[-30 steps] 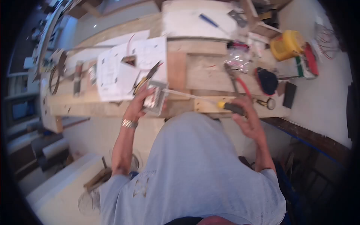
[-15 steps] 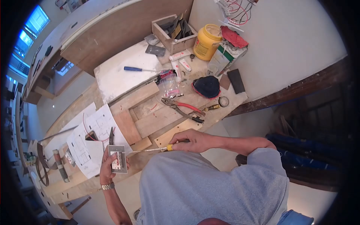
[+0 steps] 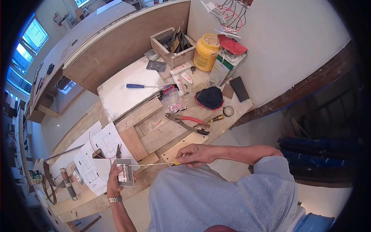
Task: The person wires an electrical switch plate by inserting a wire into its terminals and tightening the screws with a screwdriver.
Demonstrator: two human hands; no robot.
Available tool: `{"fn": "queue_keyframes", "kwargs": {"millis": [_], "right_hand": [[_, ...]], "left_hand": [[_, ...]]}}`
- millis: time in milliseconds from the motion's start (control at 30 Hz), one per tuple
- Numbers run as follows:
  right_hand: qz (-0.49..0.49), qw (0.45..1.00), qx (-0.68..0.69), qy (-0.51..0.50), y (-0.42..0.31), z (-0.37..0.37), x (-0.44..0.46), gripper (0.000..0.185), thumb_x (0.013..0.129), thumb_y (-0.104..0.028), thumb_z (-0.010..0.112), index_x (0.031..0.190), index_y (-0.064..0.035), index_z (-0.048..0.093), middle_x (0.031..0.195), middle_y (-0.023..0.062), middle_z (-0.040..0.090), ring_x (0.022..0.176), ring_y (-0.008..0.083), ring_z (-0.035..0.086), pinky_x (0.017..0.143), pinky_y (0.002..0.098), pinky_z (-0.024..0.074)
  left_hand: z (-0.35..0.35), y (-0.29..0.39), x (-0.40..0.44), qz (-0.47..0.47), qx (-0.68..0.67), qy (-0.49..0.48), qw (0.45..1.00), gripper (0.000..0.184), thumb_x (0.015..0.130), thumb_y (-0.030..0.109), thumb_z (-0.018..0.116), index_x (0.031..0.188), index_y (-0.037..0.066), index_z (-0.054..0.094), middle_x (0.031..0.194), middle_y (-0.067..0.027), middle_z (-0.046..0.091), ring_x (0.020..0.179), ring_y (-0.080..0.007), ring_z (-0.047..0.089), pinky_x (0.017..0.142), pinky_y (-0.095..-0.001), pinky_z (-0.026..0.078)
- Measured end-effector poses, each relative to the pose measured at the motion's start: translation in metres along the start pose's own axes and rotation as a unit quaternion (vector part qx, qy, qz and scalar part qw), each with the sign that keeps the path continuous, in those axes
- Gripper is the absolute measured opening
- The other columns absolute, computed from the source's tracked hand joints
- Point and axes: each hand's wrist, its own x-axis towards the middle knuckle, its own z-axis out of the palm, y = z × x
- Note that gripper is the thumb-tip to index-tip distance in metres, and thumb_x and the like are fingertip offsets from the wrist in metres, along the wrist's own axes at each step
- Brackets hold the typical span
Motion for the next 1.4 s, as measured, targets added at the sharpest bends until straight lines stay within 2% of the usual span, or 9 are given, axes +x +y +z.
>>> {"fn": "queue_keyframes", "kwargs": {"millis": [133,233,467,533,700,900,1033,1200,1400], "right_hand": [[-0.272,0.934,-0.205,0.113,0.02,0.011,0.007,0.033,0.104,-0.032,0.072,0.122,-0.0046,0.065,0.094,0.0115,0.066,0.083,0.0307,0.068,0.075,0.0444,0.0563],[-0.375,0.631,-0.623,0.27,0.013,0.008,0.005,0.026,0.103,-0.026,0.07,0.116,-0.0049,0.064,0.086,0.0131,0.059,0.083,0.0339,0.069,0.074,0.0456,0.0567],[-0.071,0.978,-0.175,0.084,-0.001,0.013,-0.004,0.034,0.108,-0.032,0.066,0.124,-0.0025,0.064,0.096,0.0178,0.073,0.086,0.0308,0.073,0.07,0.0391,0.0564],[-0.108,0.973,-0.18,0.099,0.003,0.017,-0.004,0.034,0.106,-0.032,0.068,0.124,-0.0031,0.064,0.096,0.0178,0.07,0.088,0.0321,0.072,0.073,0.0415,0.0569],[-0.355,0.61,-0.667,0.237,0.015,0.01,-0.002,0.033,0.105,-0.03,0.069,0.124,-0.003,0.062,0.1,0.0168,0.068,0.086,0.0336,0.072,0.073,0.0428,0.0565],[-0.194,0.952,-0.21,0.109,0.016,0.009,-0.001,0.031,0.108,-0.027,0.066,0.126,-0.0023,0.061,0.092,0.0144,0.064,0.079,0.0299,0.068,0.069,0.0424,0.0552],[-0.222,0.91,-0.312,0.158,0.009,0.017,-0.013,0.03,0.108,-0.026,0.065,0.126,-0.0024,0.06,0.088,0.0122,0.062,0.078,0.0291,0.068,0.068,0.042,0.0552],[-0.346,0.582,-0.691,0.254,0.017,0.008,-0.017,0.031,0.105,-0.027,0.066,0.12,-0.0001,0.061,0.09,0.0168,0.066,0.088,0.0334,0.072,0.071,0.0459,0.0574],[-0.173,0.905,-0.366,0.132,-0.008,0.009,-0.025,0.036,0.105,-0.031,0.067,0.119,0.0012,0.061,0.089,0.0179,0.065,0.087,0.0339,0.072,0.071,0.0458,0.0576]], "left_hand": [[-0.006,0.003,0.003,-0.017,0.013,0.001,1.0,0.044,0.102,0.024,0.066,0.138,0.005,0.048,0.103,-0.0228,0.07,0.083,-0.0383,0.078,0.061,-0.0515,0.07],[-0.008,0.004,0.003,-0.037,0.026,-0.008,0.999,0.042,0.103,0.026,0.065,0.136,0.006,0.048,0.102,-0.0258,0.071,0.081,-0.0397,0.078,0.062,-0.0511,0.069],[-0.003,0.001,0.002,-0.019,0.033,0.013,0.999,0.043,0.104,0.027,0.063,0.138,0.006,0.046,0.096,-0.03,0.072,0.075,-0.0406,0.078,0.062,-0.0501,0.069],[0.001,0.007,0.001,-0.017,0.048,0.009,0.999,0.044,0.104,0.027,0.063,0.139,0.007,0.046,0.097,-0.0296,0.072,0.073,-0.0405,0.077,0.06,-0.0497,0.069],[-0.003,0.007,0.005,-0.034,0.034,-0.006,0.999,0.045,0.103,0.03,0.064,0.139,0.009,0.048,0.096,-0.0299,0.074,0.072,-0.0416,0.078,0.057,-0.0499,0.068],[-0.005,0.0,0.01,-0.047,-0.008,-0.026,0.999,0.044,0.103,0.032,0.065,0.138,0.01,0.052,0.096,-0.0289,0.074,0.071,-0.0416,0.077,0.058,-0.0494,0.068],[-0.003,0.002,0.014,-0.049,-0.017,-0.031,0.998,0.044,0.103,0.031,0.065,0.138,0.009,0.052,0.097,-0.0273,0.074,0.074,-0.0412,0.078,0.059,-0.0493,0.069],[0.012,0.003,0.014,-0.071,0.01,-0.043,0.996,0.045,0.102,0.027,0.067,0.136,0.001,0.053,0.11,-0.0251,0.071,0.087,-0.0381,0.078,0.067,-0.0524,0.07],[0.005,0.004,0.016,-0.104,-0.008,-0.063,0.993,0.043,0.103,0.026,0.067,0.137,0.003,0.053,0.109,-0.0248,0.072,0.087,-0.0393,0.078,0.067,-0.0538,0.069]]}}
